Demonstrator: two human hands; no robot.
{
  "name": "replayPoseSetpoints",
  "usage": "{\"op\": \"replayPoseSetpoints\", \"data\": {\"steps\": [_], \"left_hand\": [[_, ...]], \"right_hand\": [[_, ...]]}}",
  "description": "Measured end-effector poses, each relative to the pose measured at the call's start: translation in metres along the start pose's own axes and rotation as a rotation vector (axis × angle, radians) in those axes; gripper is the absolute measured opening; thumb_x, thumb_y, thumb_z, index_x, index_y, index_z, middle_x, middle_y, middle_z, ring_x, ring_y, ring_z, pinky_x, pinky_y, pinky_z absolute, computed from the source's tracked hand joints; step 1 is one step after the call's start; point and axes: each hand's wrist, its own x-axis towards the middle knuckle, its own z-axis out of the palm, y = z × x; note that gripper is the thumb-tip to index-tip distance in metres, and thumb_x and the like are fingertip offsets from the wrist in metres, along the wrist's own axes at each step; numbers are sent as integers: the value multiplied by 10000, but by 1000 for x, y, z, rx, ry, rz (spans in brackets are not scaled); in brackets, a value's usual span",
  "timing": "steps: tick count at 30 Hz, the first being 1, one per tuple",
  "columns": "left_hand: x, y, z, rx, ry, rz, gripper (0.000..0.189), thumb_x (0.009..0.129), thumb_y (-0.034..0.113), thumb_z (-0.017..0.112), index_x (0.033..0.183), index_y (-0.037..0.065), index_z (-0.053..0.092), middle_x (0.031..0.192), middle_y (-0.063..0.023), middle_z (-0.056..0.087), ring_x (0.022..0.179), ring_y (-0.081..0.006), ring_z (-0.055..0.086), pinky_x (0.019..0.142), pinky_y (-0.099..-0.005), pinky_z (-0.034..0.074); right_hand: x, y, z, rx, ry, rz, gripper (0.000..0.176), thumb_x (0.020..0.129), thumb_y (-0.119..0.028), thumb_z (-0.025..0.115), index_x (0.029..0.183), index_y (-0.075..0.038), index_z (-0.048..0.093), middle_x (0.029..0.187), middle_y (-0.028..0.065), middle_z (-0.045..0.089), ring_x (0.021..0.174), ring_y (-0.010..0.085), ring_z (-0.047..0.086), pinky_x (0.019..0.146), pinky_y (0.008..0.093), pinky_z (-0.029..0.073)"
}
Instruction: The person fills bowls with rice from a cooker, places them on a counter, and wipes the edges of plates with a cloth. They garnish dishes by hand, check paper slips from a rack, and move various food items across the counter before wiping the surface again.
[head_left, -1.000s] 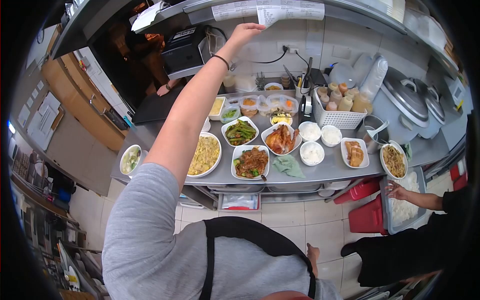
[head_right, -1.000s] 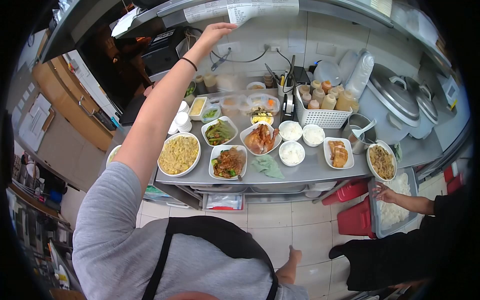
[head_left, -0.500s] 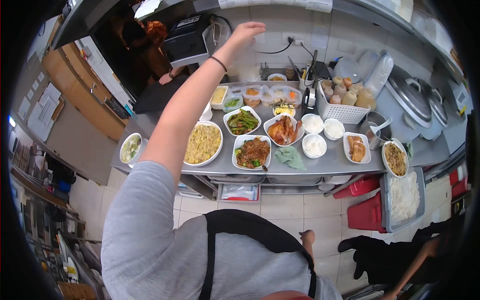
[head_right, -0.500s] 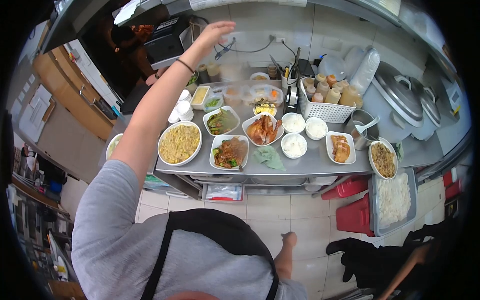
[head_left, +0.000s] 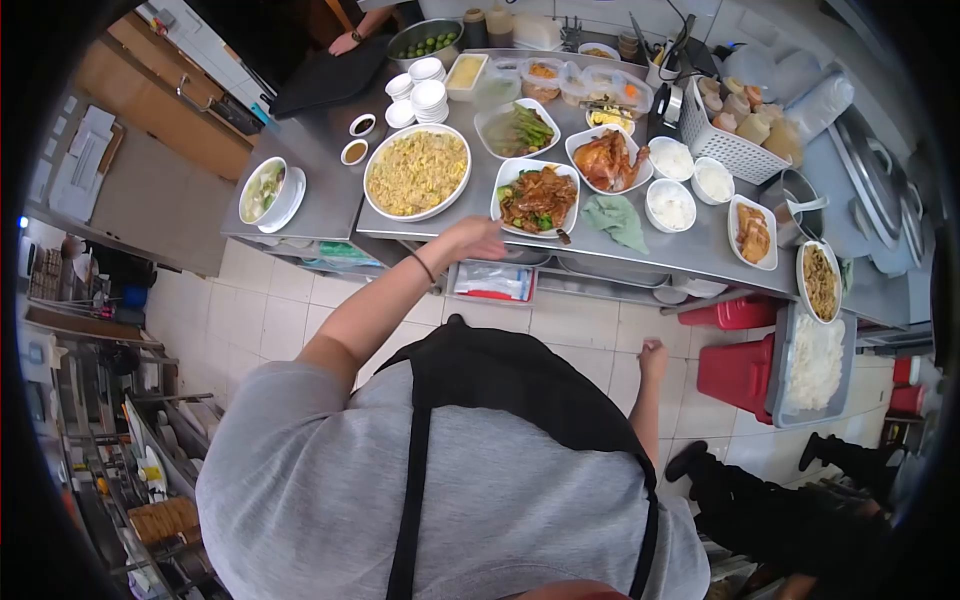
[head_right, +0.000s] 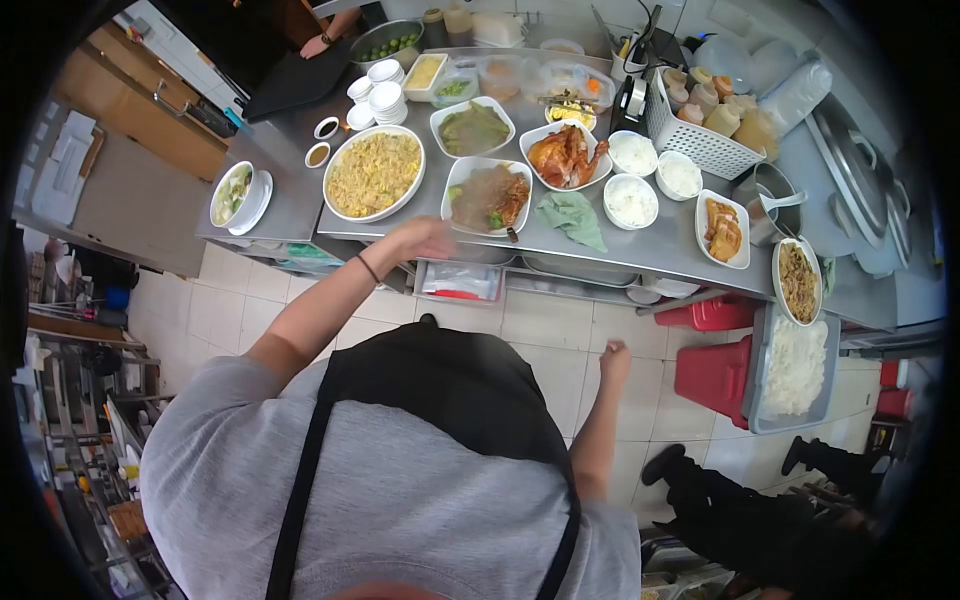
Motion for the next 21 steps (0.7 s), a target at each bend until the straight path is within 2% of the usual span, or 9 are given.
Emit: {"op": "replayPoseSetpoints", "data": {"steps": [2,3,7,10,12,13,15,17,21], "left_hand": [[24,-13,1,-255,-62,105,348,847,83,418,1157,-61,352,1071,-249,485,925,-323,564,788,-395,500],[32,-14,3,-499,-123,217,299,834,30,395,1117,-65,370,1022,-234,506,892,-312,578,780,-387,512],[46,-16,-1,-496,-144,294,315,767,-42,387,1077,-96,386,1037,-227,513,915,-336,568,791,-410,509],[24,-13,-5,-524,-127,161,321,751,-36,407,1061,-118,403,1036,-233,518,913,-343,571,774,-429,513],[10,-19,-14,-573,-203,199,345,733,-40,408,1066,-131,404,1057,-245,514,920,-367,564,757,-447,515],[-25,-5,-10,-579,-148,218,368,727,-42,409,1082,-136,388,1057,-256,508,934,-385,552,774,-459,507],[-36,-6,-42,-624,-227,126,477,733,-54,438,1182,-107,282,1188,-271,406,1030,-409,487,850,-483,463],[-67,2,-73,-680,-214,186,475,729,-58,438,1178,-111,290,1170,-274,421,1021,-412,493,852,-456,471],[-124,15,-166,-796,-118,432,389,739,-44,444,1099,-167,361,1117,-301,448,1005,-441,491,868,-433,467]], "right_hand": [[29,-17,13,74,450,-719,159,727,-10,525,856,-8,617,617,119,600,620,240,607,583,323,469],[41,-30,13,213,351,-613,145,736,-7,522,851,-4,611,603,88,590,581,208,586,555,300,456],[15,-145,-44,393,19,-204,176,763,-80,556,917,-5,595,598,48,569,562,122,538,545,251,419],[3,-190,-60,302,64,-249,159,764,-109,580,881,-2,590,573,30,539,566,84,514,544,214,396],[10,-195,-48,381,91,-404,98,763,-90,570,814,-8,586,630,46,553,607,86,525,553,207,400],[18,-196,-33,664,120,-557,61,756,-77,568,777,-20,577,736,75,568,700,119,542,598,228,416],[15,-202,-28,522,148,-793,47,741,-42,553,759,-26,593,818,81,574,784,167,544,669,252,421],[11,-216,-22,587,52,-838,48,735,-35,552,748,-24,598,810,75,577,782,178,544,683,258,421],[8,-242,7,641,-119,-537,64,764,-66,556,781,-20,597,787,56,574,726,128,514,655,251,416]]}}
